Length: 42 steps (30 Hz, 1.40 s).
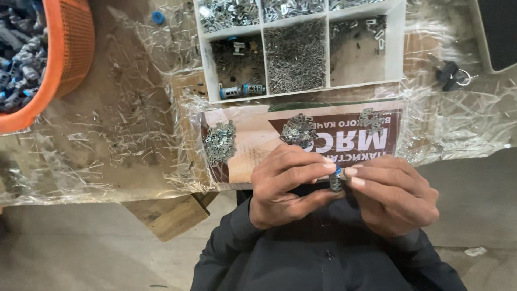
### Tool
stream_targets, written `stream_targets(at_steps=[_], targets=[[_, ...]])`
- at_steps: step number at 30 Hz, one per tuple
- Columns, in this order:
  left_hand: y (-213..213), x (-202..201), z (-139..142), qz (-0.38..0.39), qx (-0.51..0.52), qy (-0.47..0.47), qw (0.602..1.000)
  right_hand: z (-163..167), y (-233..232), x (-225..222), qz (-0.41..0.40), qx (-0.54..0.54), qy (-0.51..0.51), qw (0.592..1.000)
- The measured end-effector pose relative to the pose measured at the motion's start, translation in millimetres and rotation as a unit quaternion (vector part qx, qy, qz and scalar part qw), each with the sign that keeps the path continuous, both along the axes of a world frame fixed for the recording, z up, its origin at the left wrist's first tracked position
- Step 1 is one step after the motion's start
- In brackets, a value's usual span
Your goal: The person sits at a workbench and assembles small metal clamp components by hand. They pick parts from an orange basket and a compartment organizer box, fit the pieces together in their hands, and set completed assemblies on the table.
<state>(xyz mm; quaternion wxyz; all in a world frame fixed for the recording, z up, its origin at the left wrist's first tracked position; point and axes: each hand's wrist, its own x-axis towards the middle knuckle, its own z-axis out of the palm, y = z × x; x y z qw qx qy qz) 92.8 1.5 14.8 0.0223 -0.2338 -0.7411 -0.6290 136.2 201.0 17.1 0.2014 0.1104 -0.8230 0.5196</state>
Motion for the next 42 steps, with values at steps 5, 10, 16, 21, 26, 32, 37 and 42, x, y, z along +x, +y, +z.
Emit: stream_targets(at_steps=[5, 10, 16, 21, 26, 32, 37, 42], targets=[[-2.4, 1.1, -0.1, -0.006, 0.003, 0.0, 1.0, -7.6, 4.0, 1.2, 0.02, -0.005, -0.016, 1.0], [-1.5, -0.3, -2.8, -0.017, 0.015, 0.007, 1.0, -5.5, 6.4, 7.2, 0.028, -0.149, -0.111, 0.982], [-1.5, 0.3, -3.4, -0.009, 0.007, 0.014, 1.0, 4.6, 3.3, 14.0, 0.018, -0.118, -0.16, 0.98], [-0.7, 1.4, -1.9, -0.008, 0.0, 0.014, 1.0, 8.3, -2.5, 7.9, 0.013, -0.113, -0.181, 0.977], [-2.8, 0.6, 1.2, -0.011, -0.033, 0.029, 0.999, 15.0, -8.5, 8.6, -0.017, -0.091, -0.216, 0.972], [-6.4, -2.8, 3.2, -0.031, -0.065, 0.09, 0.993, 6.1, 9.7, 12.3, -0.002, -0.128, -0.274, 0.953], [-1.3, -1.4, 0.5, -0.058, -0.006, 0.046, 0.997, -11.4, 23.5, 22.6, 0.022, -0.172, -0.315, 0.933], [-11.2, -1.1, -9.8, -0.067, 0.074, 0.032, 0.994, -22.6, 12.3, 12.0, 0.141, -0.438, -0.376, 0.804]])
